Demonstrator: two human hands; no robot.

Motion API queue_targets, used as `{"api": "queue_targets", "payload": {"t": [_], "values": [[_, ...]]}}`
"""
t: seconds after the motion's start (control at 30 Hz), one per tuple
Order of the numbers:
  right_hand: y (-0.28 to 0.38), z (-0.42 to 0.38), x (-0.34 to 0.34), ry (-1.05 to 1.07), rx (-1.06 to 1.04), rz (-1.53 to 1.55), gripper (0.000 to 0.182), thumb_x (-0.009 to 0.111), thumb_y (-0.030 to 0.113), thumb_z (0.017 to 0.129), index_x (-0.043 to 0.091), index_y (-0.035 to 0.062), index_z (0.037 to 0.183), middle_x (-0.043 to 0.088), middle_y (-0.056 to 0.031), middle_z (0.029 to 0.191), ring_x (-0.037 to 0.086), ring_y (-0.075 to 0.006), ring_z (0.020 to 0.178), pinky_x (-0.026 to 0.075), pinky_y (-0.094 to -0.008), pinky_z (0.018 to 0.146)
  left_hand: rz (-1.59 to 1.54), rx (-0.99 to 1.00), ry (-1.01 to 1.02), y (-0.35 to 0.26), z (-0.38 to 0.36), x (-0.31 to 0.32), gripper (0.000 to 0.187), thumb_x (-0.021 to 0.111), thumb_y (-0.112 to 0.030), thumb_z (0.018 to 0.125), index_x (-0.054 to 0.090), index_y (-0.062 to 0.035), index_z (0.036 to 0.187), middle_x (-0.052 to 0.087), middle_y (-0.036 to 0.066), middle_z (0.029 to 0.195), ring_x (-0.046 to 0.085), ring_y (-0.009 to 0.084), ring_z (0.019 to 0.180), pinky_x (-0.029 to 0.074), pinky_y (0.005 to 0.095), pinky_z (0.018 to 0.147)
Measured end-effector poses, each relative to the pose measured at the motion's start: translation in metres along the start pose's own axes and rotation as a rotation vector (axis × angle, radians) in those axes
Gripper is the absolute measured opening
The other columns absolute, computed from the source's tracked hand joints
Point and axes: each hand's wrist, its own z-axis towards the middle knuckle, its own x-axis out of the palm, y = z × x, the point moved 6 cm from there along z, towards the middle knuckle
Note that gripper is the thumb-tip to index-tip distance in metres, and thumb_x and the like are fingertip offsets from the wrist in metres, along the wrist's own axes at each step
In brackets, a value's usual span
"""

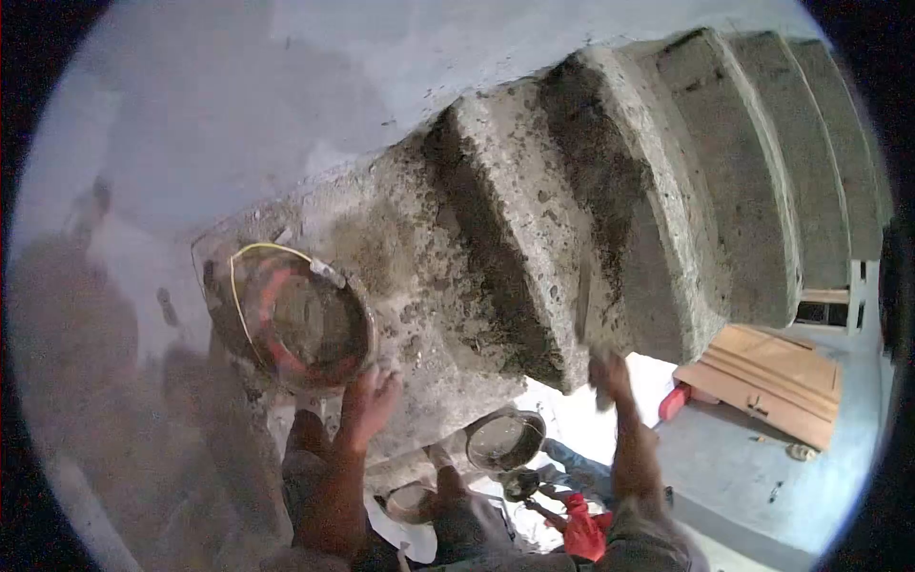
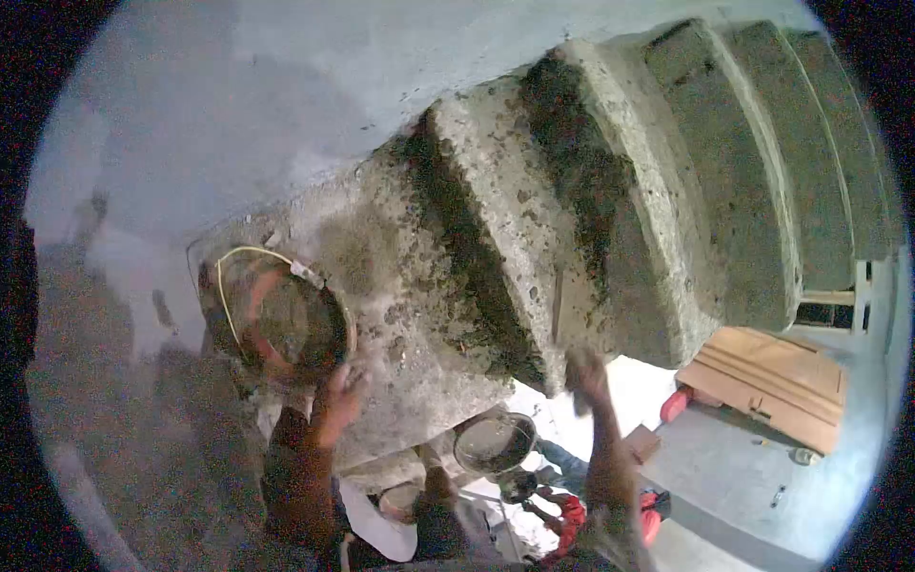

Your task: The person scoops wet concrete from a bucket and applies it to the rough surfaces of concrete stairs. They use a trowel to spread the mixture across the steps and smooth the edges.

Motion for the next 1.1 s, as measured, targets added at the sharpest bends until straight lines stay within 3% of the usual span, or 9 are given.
{"api": "queue_targets", "payload": {"t": [0.07,0.2,0.33,0.43,0.6,0.7,0.9,1.0,1.1], "values": [[-0.021,-0.071,0.045,-0.074,0.199,0.121,0.018,0.057,0.024,0.086,0.058,0.0059,0.088,0.051,-0.0013,0.057,0.051,-0.0120,0.046,0.045,-0.0282,0.039,-0.032,-0.129,-0.005,-0.028,0.006,-0.013,0.037,0.059,-0.025,0.085,0.055,0.0005,0.111,0.062,0.019,0.105,0.061,0.0272,0.098,0.048,0.0342,0.080],[-0.024,-0.077,0.120,0.092,0.053,-0.394,0.019,0.059,0.023,0.086,0.056,0.0035,0.087,0.053,-0.0007,0.071,0.048,-0.0115,0.063,0.043,-0.0292,0.058,0.129,-0.040,0.008,-0.017,0.010,-0.007,0.035,0.059,-0.023,0.085,0.055,0.0002,0.110,0.062,0.018,0.104,0.062,0.0254,0.097,0.048,0.0335,0.079],[0.048,-0.040,0.217,0.192,-0.164,-0.775,0.037,0.066,0.028,0.077,0.056,0.0044,0.103,0.059,-0.0256,0.094,0.058,-0.0400,0.087,0.048,-0.0442,0.071,-0.109,0.031,-0.060,0.031,0.011,0.005,0.033,0.058,-0.023,0.085,0.055,0.0001,0.109,0.062,0.017,0.102,0.062,0.0269,0.095,0.048,0.0351,0.078],[0.072,-0.018,0.280,0.189,-0.833,-0.846,0.046,0.066,0.026,0.075,0.048,0.0063,0.113,0.060,-0.0222,0.095,0.060,-0.0413,0.080,0.049,-0.0471,0.067,-0.394,0.049,-0.072,0.042,0.012,0.002,0.034,0.059,-0.024,0.083,0.054,0.0014,0.106,0.061,0.020,0.102,0.061,0.0328,0.092,0.047,0.0391,0.079],[0.130,0.005,0.401,0.530,-0.488,-1.450,0.033,0.053,0.024,0.085,0.045,0.0061,0.111,0.060,-0.0193,0.093,0.062,-0.0384,0.081,0.051,-0.0462,0.066,0.037,-0.154,-0.210,0.008,0.008,-0.066,0.036,0.059,-0.022,0.082,0.053,0.0039,0.106,0.060,0.022,0.103,0.060,0.0333,0.094,0.046,0.0423,0.079],[0.146,0.020,0.444,0.366,-0.205,-1.317,0.030,0.045,0.025,0.089,0.045,0.0064,0.113,0.060,-0.0177,0.094,0.062,-0.0350,0.087,0.051,-0.0448,0.071,-0.002,-0.128,-0.390,0.028,0.015,-0.100,0.039,0.058,-0.021,0.081,0.053,0.0040,0.110,0.058,0.025,0.105,0.057,0.0361,0.098,0.044,0.0431,0.083],[0.125,0.059,0.513,0.287,-0.473,-1.487,0.032,0.043,0.028,0.091,0.048,0.0052,0.113,0.060,-0.0127,0.099,0.058,-0.0293,0.100,0.048,-0.0407,0.083,-0.347,-0.169,-0.660,0.080,0.010,-0.180,0.049,0.056,-0.023,0.083,0.046,0.0090,0.118,0.046,0.029,0.123,0.044,0.0413,0.116,0.035,0.0441,0.097],[0.070,0.082,0.520,0.350,-0.268,-1.528,0.027,0.047,0.025,0.089,0.056,0.0069,0.107,0.060,-0.0096,0.101,0.058,-0.0265,0.100,0.048,-0.0390,0.081,0.175,-0.420,-0.920,0.142,0.002,-0.192,0.052,0.063,-0.024,0.081,0.045,0.0005,0.124,0.056,0.019,0.112,0.052,0.0329,0.104,0.041,0.0423,0.089],[0.074,0.048,0.515,0.573,-0.321,-1.588,0.028,0.053,0.028,0.086,0.061,0.0081,0.104,0.061,-0.0104,0.101,0.059,-0.0239,0.099,0.049,-0.0376,0.079,0.144,-0.314,-0.802,0.259,0.034,-0.178,0.059,0.065,-0.032,0.078,0.046,0.0039,0.121,0.055,0.023,0.114,0.052,0.0353,0.106,0.040,0.0438,0.090]]}}
